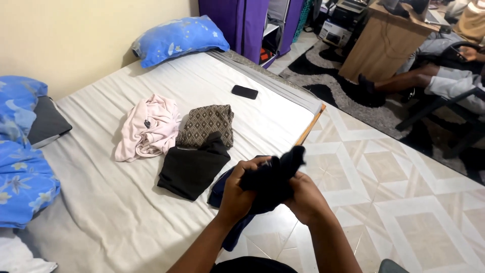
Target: Folding various pieces of laundry on a bed.
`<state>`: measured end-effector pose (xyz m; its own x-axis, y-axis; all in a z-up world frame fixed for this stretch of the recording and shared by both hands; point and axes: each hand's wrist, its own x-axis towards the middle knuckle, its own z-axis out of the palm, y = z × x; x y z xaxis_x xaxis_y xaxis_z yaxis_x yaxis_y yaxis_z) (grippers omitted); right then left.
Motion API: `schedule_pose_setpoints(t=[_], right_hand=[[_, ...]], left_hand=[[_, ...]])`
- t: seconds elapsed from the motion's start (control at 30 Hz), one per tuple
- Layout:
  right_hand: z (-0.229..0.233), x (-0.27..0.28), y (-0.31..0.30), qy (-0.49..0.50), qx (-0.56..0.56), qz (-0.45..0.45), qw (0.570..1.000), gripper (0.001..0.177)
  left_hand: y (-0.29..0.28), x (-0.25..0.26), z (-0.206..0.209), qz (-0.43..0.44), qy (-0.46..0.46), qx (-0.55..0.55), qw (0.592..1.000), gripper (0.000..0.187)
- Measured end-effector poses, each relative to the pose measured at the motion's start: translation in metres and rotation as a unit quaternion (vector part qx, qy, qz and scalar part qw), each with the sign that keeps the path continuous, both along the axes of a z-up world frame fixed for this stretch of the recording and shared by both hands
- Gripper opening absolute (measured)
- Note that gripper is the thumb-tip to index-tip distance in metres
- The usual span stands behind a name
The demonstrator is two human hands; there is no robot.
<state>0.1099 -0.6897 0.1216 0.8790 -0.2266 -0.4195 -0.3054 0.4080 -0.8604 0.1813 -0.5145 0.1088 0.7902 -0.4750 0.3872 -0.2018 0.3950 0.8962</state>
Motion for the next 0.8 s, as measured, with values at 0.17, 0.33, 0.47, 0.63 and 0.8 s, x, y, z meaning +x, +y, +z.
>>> schedule_pose_setpoints(t=[0.17, 0.33, 0.47, 0.63, 0.8], right_hand=[[0.028, 0.0, 0.023, -0.066, 0.083, -0.074, 0.992, 0.031], [0.032, 0.009, 0.018, -0.076, 0.143, -0.119, 0.98, 0.041], [-0.027, 0.016, -0.033, -0.15, 0.341, -0.183, 0.91, 0.044], [0.009, 0.017, -0.016, -0.125, 0.351, -0.209, 0.904, 0.05], [0.023, 0.015, 0.028, -0.036, 0.242, -0.165, 0.955, 0.06]], left_hand=[[0.013, 0.002, 0.011, -0.061, -0.051, -0.133, 0.988, 0.033], [0.033, 0.009, 0.019, 0.005, -0.027, -0.101, 0.995, 0.031], [0.052, 0.017, -0.02, 0.083, -0.014, 0.009, 0.996, 0.027], [0.049, 0.022, -0.052, -0.188, 0.043, 0.036, 0.981, 0.046], [0.015, 0.015, -0.031, -0.055, 0.075, 0.218, 0.972, 0.084]])
